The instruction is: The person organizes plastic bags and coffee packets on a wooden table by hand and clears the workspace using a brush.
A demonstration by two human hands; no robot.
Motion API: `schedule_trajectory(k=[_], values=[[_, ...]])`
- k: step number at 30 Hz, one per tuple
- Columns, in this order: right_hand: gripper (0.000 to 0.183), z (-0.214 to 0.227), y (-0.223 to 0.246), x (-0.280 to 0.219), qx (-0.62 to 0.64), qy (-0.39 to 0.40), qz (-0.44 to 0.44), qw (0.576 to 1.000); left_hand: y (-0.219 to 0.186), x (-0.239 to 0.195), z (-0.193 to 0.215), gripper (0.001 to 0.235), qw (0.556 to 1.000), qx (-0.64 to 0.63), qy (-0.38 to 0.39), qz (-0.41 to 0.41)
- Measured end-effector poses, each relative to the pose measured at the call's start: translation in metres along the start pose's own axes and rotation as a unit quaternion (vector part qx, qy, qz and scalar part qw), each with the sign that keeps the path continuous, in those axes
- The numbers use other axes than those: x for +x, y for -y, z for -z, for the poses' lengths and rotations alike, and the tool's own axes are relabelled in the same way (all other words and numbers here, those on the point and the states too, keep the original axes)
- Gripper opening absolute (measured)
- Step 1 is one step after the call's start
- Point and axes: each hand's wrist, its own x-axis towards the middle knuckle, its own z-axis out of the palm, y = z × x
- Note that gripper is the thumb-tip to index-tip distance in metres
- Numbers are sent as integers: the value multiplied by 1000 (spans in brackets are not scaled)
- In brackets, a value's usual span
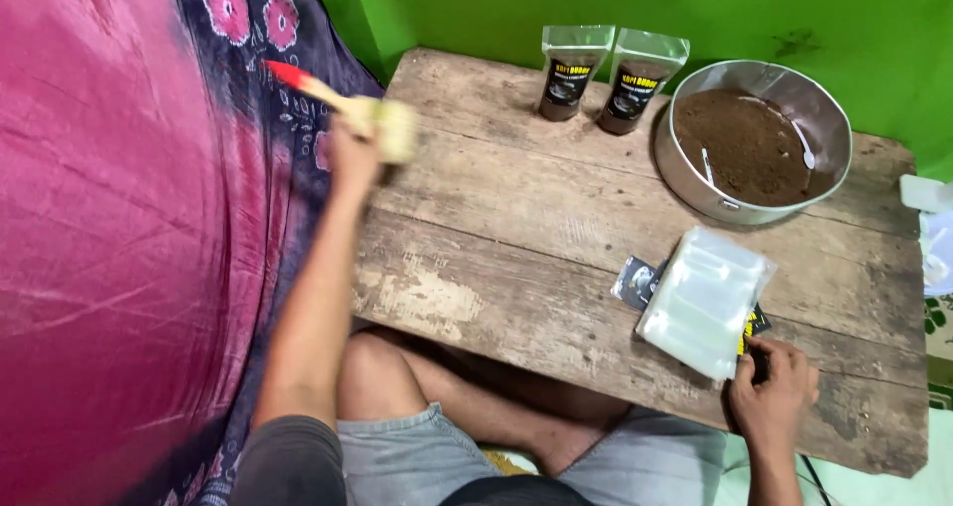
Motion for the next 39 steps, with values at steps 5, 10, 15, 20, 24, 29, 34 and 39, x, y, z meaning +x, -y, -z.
schedule_trajectory(k=[5, 10, 15, 20, 24, 29, 34, 39], values=[[25, -1, -1, -1, -5, -23, 22, 999, -83, -72, -100, 41, 965, -58, 255, -12], [21, -8, -7, -2, 0, -22, 13, 1000, -38, 38, -62, 48, 903, -225, 62, 361], [23, -20, -19, -2, -13, -34, -4, 999, 24, 132, -119, 28, 994, 28, -82, -66], [25, -26, -34, -9, -17, -7, -28, 999, -63, 101, -146, 36, 983, 51, 148, 99], [28, -18, -20, -2, -5, -28, 11, 1000, 29, 162, -159, 23, 973, 197, -101, 69], [28, -21, -25, -4, -18, -30, 11, 999, 2, 101, -60, 25, 949, 267, -111, -128], [23, -7, -5, -1, -16, -5, -24, 1000, -44, 9, -79, 13, 968, 191, 17, -162], [26, -3, 2, 6, -14, 12, -30, 999, -217, -97, -89, 45, 911, -123, 361, 154]])
